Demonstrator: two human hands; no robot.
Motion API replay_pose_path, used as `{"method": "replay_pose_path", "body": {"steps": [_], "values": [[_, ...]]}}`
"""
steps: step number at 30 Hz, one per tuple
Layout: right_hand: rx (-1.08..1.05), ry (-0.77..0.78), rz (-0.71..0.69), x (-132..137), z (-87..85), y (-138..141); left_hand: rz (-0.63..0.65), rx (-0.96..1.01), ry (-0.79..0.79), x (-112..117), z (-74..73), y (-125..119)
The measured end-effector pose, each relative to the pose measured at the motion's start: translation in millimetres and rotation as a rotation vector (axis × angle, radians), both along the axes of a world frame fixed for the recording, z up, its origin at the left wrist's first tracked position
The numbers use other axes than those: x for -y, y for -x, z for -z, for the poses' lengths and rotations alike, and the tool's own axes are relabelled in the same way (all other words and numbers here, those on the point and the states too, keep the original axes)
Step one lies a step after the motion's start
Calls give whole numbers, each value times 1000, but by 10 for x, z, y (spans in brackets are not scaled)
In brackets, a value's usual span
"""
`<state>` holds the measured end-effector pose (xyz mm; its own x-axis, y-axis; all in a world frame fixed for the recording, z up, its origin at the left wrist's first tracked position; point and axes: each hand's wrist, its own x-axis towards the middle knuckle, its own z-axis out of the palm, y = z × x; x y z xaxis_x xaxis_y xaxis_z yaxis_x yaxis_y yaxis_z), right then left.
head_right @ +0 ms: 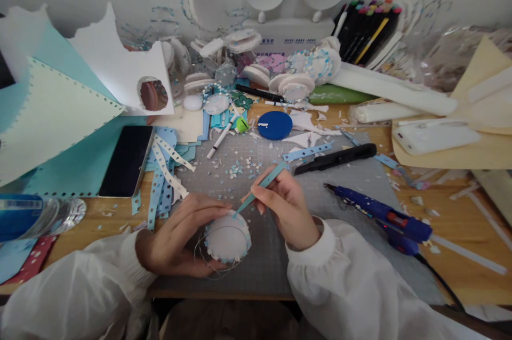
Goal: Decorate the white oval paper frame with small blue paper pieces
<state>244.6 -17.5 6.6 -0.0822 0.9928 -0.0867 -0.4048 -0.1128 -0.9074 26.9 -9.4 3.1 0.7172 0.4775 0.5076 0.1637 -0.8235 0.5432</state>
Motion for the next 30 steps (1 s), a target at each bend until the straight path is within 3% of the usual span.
{"method": "replay_pose_path", "body": {"steps": [4, 11, 21, 24, 27, 30], "values": [[-41, 52, -22, 1, -6, 3, -1, -5, -6, -3, -4, -4], [-36, -1, -23, -2, -8, -22, -20, 5, 13, 2, -10, -8], [-31, 63, 147, -74, 16, -52, -6, 34, 2, -2, -24, -10], [112, -56, 325, -119, 70, -94, -5, 40, 27, 13, 1, -5], [392, -313, 541, -154, 89, -109, -28, 54, 84, 36, 44, 12], [537, -513, 637, -169, 73, -113, -44, 105, 96, 46, 80, 23]]}}
